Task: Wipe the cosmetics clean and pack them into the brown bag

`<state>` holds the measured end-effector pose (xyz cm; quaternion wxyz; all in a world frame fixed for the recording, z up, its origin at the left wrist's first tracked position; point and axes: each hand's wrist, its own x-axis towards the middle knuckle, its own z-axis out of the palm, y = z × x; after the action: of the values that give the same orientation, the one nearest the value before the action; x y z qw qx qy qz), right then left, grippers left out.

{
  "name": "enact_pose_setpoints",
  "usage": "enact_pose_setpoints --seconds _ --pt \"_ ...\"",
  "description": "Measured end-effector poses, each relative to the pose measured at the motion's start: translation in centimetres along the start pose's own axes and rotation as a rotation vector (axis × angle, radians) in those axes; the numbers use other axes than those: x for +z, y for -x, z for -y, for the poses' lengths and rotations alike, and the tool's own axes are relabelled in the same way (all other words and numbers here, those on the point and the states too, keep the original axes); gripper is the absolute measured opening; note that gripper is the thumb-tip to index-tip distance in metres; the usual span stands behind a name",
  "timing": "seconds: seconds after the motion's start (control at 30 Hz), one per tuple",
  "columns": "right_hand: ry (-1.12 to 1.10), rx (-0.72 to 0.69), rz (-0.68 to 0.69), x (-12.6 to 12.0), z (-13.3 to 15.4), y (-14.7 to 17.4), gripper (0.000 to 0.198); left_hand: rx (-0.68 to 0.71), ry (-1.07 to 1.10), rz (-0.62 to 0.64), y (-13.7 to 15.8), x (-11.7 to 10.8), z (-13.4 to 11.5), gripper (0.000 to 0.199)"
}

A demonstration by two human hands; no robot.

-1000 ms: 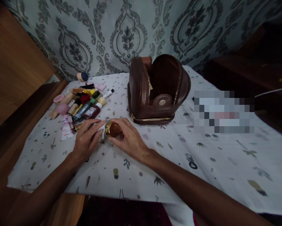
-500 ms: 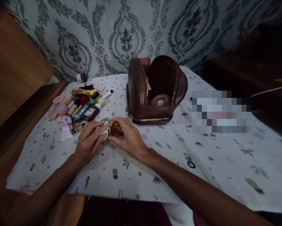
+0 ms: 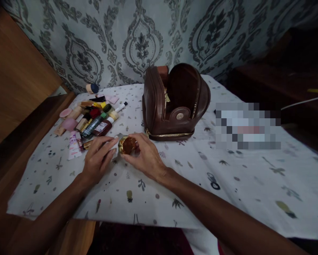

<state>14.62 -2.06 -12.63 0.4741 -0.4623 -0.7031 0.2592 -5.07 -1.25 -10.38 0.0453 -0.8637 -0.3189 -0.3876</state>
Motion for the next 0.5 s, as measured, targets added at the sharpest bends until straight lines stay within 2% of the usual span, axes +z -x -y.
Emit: enact_pose_setpoints --seconds 0.1,0.17,0.5 --pt "-0.071 0.104 0.043 0.0 0.2 0.1 0.042 0.047 0.010 0.010 -0.1 -0.1 -0.6 0.043" --pt "-0.071 0.120 0.065 -0.1 0.3 0.1 0.042 0.026 0.009 0.016 -0.1 -0.1 -0.5 0.041" --pt "0.008 -0.033 0.085 -0.4 0.2 0.0 0.055 -0.147 0.007 0.009 0.3 0.1 1.2 0.030"
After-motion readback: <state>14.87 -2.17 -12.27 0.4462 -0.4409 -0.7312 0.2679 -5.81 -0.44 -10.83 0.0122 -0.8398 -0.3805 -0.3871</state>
